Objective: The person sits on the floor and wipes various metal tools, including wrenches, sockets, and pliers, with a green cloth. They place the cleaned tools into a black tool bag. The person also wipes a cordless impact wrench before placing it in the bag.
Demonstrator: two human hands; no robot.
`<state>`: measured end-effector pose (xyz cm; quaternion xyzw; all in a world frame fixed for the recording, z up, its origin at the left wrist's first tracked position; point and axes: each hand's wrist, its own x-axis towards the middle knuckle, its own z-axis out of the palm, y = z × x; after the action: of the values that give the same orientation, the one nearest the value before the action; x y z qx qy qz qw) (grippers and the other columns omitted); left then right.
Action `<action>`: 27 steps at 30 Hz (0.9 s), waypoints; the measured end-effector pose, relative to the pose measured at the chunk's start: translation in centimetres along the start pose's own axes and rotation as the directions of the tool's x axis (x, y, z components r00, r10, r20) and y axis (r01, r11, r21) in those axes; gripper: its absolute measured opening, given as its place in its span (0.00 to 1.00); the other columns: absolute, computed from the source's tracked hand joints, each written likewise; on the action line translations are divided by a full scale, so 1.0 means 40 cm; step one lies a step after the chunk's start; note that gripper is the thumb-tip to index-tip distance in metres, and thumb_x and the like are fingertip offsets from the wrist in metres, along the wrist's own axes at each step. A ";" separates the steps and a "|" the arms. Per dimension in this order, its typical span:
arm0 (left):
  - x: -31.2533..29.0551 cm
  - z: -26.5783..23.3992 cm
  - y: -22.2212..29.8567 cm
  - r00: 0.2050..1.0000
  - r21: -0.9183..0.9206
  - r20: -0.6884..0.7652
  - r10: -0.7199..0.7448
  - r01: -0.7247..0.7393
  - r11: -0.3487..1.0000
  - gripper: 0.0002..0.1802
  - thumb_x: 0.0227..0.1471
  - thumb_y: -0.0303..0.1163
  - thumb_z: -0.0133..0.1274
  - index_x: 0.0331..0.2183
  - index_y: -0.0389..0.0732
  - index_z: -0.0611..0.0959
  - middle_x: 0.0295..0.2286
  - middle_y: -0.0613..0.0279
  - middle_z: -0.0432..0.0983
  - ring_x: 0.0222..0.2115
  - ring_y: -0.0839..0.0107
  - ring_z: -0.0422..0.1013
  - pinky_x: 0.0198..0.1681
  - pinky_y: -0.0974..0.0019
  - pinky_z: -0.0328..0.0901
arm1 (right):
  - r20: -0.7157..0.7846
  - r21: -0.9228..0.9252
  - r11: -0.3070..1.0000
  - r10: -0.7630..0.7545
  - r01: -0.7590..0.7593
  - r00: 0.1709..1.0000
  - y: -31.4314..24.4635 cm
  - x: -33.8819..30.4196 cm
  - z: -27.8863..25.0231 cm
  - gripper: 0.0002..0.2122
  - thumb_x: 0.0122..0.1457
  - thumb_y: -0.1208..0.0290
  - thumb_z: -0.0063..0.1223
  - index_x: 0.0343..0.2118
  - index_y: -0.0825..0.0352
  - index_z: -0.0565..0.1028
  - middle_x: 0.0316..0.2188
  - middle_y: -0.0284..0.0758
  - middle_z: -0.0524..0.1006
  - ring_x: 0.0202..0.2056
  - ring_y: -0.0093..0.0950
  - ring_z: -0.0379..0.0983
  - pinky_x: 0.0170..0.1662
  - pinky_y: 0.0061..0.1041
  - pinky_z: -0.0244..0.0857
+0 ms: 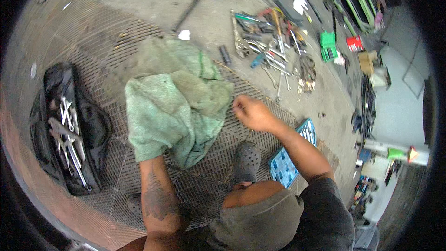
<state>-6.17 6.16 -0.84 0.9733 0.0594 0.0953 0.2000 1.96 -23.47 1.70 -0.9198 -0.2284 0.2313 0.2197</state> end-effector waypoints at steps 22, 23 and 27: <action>0.035 0.233 0.023 0.986 -0.450 0.132 -0.101 0.151 0.880 0.30 0.63 0.40 0.43 0.62 0.39 0.61 0.61 0.53 0.58 0.63 0.57 0.53 0.68 0.57 0.45 | 0.237 0.841 0.268 0.598 -0.470 0.765 0.455 -0.169 -0.090 0.13 0.61 0.62 0.56 0.36 0.69 0.77 0.22 0.28 0.73 0.23 0.22 0.67 0.27 0.24 0.64; 0.039 0.207 0.055 0.991 -0.066 0.129 0.039 -0.030 0.997 0.30 0.62 0.40 0.45 0.62 0.38 0.63 0.60 0.51 0.59 0.63 0.55 0.53 0.68 0.56 0.46 | 0.229 0.840 0.302 0.555 -0.451 0.799 0.399 -0.176 -0.084 0.12 0.62 0.62 0.55 0.37 0.69 0.76 0.22 0.28 0.73 0.23 0.21 0.67 0.27 0.23 0.63; 0.032 0.147 0.205 0.991 0.066 0.097 -0.094 0.087 0.994 0.31 0.56 0.41 0.52 0.57 0.38 0.68 0.56 0.48 0.63 0.59 0.51 0.57 0.65 0.52 0.50 | 0.183 0.829 0.439 0.373 -0.347 0.910 0.201 -0.147 -0.034 0.11 0.65 0.64 0.51 0.38 0.68 0.75 0.22 0.27 0.73 0.23 0.18 0.67 0.27 0.20 0.63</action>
<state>-3.06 -3.35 -2.63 0.9789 0.0964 0.0354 0.1766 0.61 -33.36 0.59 -0.7252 0.1166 0.3413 0.5866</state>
